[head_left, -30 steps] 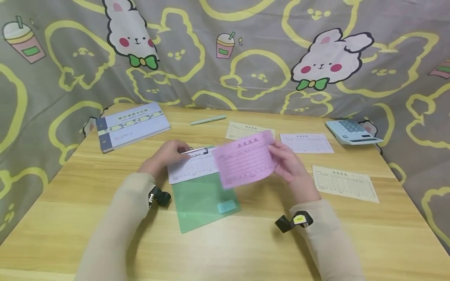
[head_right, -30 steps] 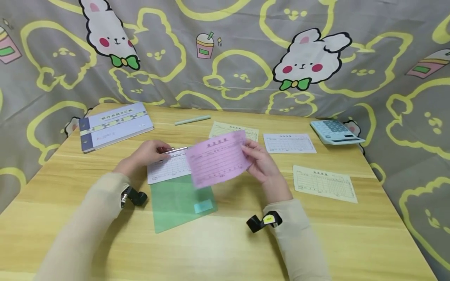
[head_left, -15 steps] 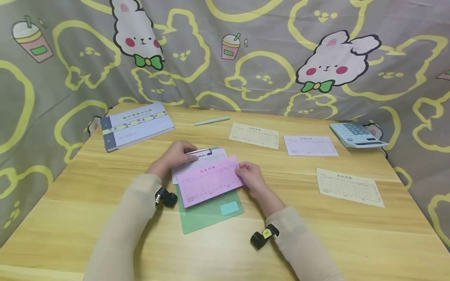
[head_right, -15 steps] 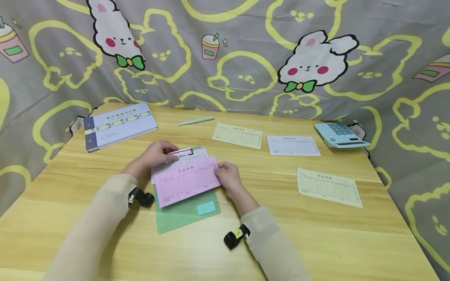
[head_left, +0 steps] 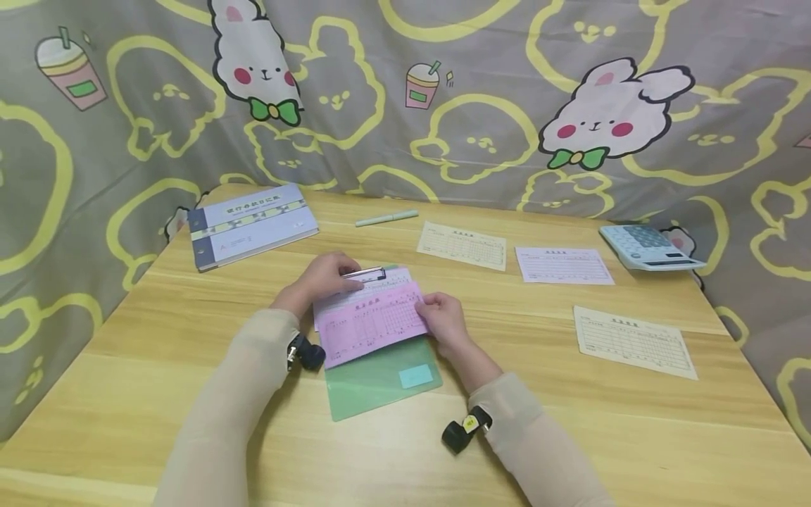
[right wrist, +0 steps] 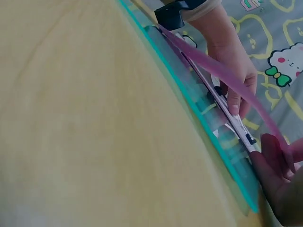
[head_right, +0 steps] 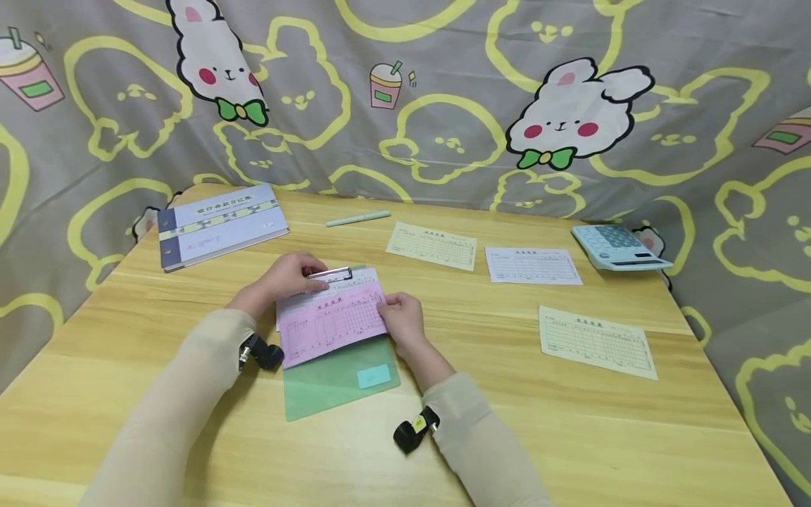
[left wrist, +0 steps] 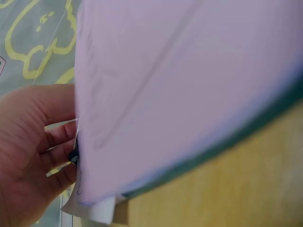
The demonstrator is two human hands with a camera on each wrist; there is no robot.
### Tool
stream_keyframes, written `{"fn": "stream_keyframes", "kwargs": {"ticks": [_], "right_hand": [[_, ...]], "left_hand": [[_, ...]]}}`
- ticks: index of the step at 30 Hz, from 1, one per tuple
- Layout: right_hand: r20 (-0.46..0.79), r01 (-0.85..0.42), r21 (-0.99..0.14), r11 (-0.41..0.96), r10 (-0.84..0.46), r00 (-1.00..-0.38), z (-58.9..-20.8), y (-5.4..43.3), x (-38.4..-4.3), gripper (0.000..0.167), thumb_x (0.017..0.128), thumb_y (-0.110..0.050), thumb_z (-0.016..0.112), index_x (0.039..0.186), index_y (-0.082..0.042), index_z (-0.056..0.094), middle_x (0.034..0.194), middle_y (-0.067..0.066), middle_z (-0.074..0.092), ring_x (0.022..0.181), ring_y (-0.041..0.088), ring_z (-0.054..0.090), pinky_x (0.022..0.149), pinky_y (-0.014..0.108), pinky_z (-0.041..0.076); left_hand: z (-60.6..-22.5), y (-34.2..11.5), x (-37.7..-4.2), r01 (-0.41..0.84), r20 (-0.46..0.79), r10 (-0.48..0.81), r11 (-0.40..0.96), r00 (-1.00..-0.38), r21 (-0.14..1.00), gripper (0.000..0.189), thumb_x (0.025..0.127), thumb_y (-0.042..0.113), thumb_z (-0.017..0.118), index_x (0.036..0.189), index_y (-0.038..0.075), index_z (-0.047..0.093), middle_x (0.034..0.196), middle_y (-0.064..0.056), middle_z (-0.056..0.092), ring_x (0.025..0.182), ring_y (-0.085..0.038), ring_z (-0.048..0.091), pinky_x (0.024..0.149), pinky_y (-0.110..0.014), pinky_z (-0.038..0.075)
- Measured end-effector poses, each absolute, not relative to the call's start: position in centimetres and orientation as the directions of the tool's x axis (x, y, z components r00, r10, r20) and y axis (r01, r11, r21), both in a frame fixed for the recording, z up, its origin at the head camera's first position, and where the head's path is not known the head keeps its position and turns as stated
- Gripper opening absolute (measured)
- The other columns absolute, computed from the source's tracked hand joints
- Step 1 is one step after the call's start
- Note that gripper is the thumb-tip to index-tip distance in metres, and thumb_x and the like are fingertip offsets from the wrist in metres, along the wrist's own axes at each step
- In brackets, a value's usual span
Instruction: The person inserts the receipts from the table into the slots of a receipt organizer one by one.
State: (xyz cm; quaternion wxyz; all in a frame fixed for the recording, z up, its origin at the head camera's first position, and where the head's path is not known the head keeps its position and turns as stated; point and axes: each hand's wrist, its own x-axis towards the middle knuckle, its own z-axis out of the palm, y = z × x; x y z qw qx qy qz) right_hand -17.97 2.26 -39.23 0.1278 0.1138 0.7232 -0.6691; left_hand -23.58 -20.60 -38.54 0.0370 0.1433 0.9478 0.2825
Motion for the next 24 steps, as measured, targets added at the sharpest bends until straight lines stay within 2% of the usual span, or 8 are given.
{"fn": "stream_keyframes", "kwargs": {"ticks": [7, 15, 20, 24], "right_hand": [[-0.287, 0.287, -0.951, 0.116, 0.016, -0.958, -39.72, 1.89, -18.01, 0.008, 0.082, -0.002, 0.053, 0.088, 0.004, 0.054, 0.076, 0.012, 0.057, 0.061, 0.015, 0.054, 0.054, 0.024, 0.047], [-0.252, 0.256, -0.950, 0.177, 0.049, -0.967, -39.87, 1.49, -18.09, 0.007, 0.081, -0.001, 0.053, 0.086, 0.004, 0.055, 0.073, 0.012, 0.057, 0.059, 0.015, 0.054, 0.052, 0.023, 0.047], [-0.230, 0.235, -0.946, 0.222, 0.048, -0.972, -39.90, 1.38, -18.06, 0.009, 0.085, -0.004, 0.049, 0.089, 0.002, 0.055, 0.072, 0.010, 0.059, 0.059, 0.014, 0.055, 0.047, 0.019, 0.044], [-0.244, 0.250, -0.931, 0.265, 0.059, -0.968, -39.84, 1.28, -18.03, 0.013, 0.086, -0.009, 0.047, 0.092, -0.001, 0.055, 0.076, 0.009, 0.057, 0.063, 0.015, 0.054, 0.049, 0.020, 0.043]], "left_hand": [[-38.45, -20.32, -23.78, 0.276, 0.023, 0.301, 0.838, -0.953, 0.470, 0.032, 0.070, 0.032, 0.070, 0.092, 0.010, 0.065, 0.086, -0.001, 0.060, 0.078, -0.016, 0.053, 0.073, -0.033, 0.040], [-38.50, -20.13, -23.69, 0.400, 0.094, 0.395, 0.831, -0.914, 0.387, 0.026, 0.073, 0.026, 0.067, 0.091, 0.006, 0.067, 0.080, -0.002, 0.056, 0.070, -0.017, 0.051, 0.066, -0.031, 0.041], [-38.40, -19.97, -23.36, 0.450, 0.127, 0.432, 0.833, -0.893, 0.322, 0.024, 0.076, 0.024, 0.064, 0.090, 0.005, 0.067, 0.079, -0.003, 0.054, 0.069, -0.017, 0.050, 0.065, -0.031, 0.041], [-38.15, -19.81, -23.12, 0.472, 0.134, 0.454, 0.829, -0.881, 0.298, 0.020, 0.078, 0.022, 0.062, 0.085, 0.004, 0.066, 0.076, -0.003, 0.053, 0.067, -0.018, 0.050, 0.064, -0.032, 0.041]]}}
